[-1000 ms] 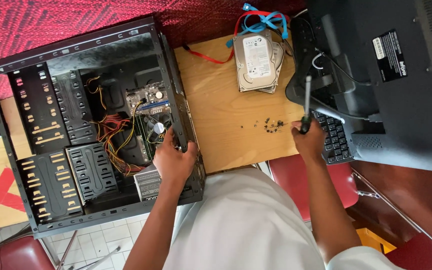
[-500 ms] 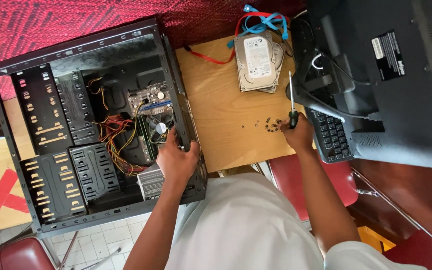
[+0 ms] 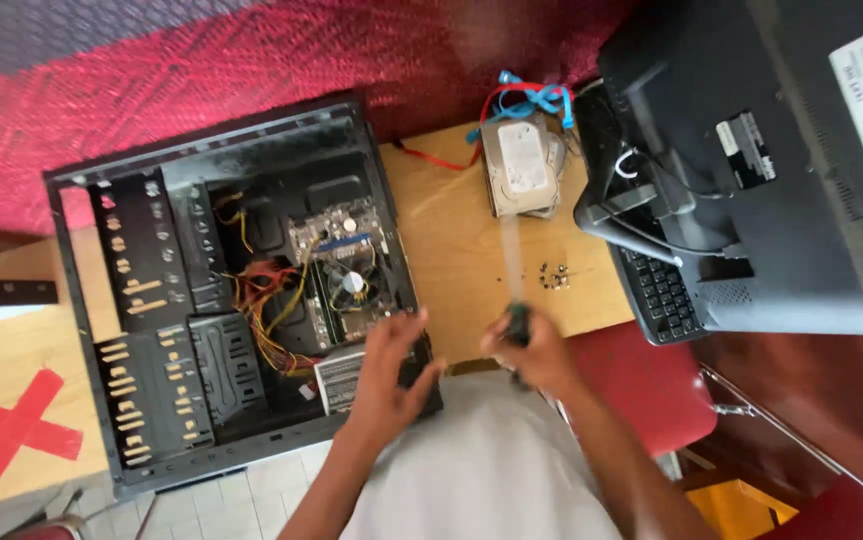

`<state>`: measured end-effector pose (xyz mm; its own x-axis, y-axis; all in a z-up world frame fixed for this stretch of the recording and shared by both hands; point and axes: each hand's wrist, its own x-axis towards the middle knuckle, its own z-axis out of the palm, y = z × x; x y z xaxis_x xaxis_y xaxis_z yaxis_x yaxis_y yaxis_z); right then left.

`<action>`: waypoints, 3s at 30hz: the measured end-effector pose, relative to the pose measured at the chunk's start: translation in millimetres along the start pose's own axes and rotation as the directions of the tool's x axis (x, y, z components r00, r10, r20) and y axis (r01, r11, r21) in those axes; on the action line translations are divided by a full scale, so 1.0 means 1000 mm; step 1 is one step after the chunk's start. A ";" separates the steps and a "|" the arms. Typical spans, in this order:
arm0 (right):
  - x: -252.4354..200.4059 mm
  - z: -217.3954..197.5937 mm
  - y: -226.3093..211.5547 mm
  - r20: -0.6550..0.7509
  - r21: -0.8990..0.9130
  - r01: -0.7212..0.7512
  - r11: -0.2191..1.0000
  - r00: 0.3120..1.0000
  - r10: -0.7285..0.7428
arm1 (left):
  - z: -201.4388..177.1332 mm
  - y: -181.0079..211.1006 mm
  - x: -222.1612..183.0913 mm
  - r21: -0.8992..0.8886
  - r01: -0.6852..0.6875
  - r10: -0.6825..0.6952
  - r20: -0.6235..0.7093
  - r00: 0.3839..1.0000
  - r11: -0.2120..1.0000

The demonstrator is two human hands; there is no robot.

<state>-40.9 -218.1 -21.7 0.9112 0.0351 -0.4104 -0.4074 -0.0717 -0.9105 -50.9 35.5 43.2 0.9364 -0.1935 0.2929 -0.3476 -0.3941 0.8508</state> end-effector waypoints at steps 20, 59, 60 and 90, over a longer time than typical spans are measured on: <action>-0.071 0.078 -0.116 0.255 -0.672 0.099 0.734 0.961 0.104 | -0.055 -0.052 -0.053 -0.689 0.275 -0.446 -0.079 0.891 0.671; -0.093 0.043 -0.108 0.220 -0.824 0.052 0.564 0.947 0.234 | -0.053 -0.056 -0.050 -0.494 0.237 -0.238 0.063 0.969 0.836; -0.093 0.047 -0.115 0.166 -0.802 -0.019 0.597 0.953 0.253 | -0.053 -0.060 -0.049 -0.564 0.239 -0.246 0.066 0.967 0.790; -0.104 0.029 -0.063 0.187 -0.821 0.134 0.555 0.982 0.039 | -0.053 -0.041 -0.046 -0.280 0.073 -0.057 0.066 0.996 0.957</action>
<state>-112.1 -188.2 77.4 0.8670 0.2182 -0.4481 -0.0532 -0.8534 -0.5185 -77.5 108.0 18.1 0.9493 -0.2295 0.2148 -0.2506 -0.1403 0.9579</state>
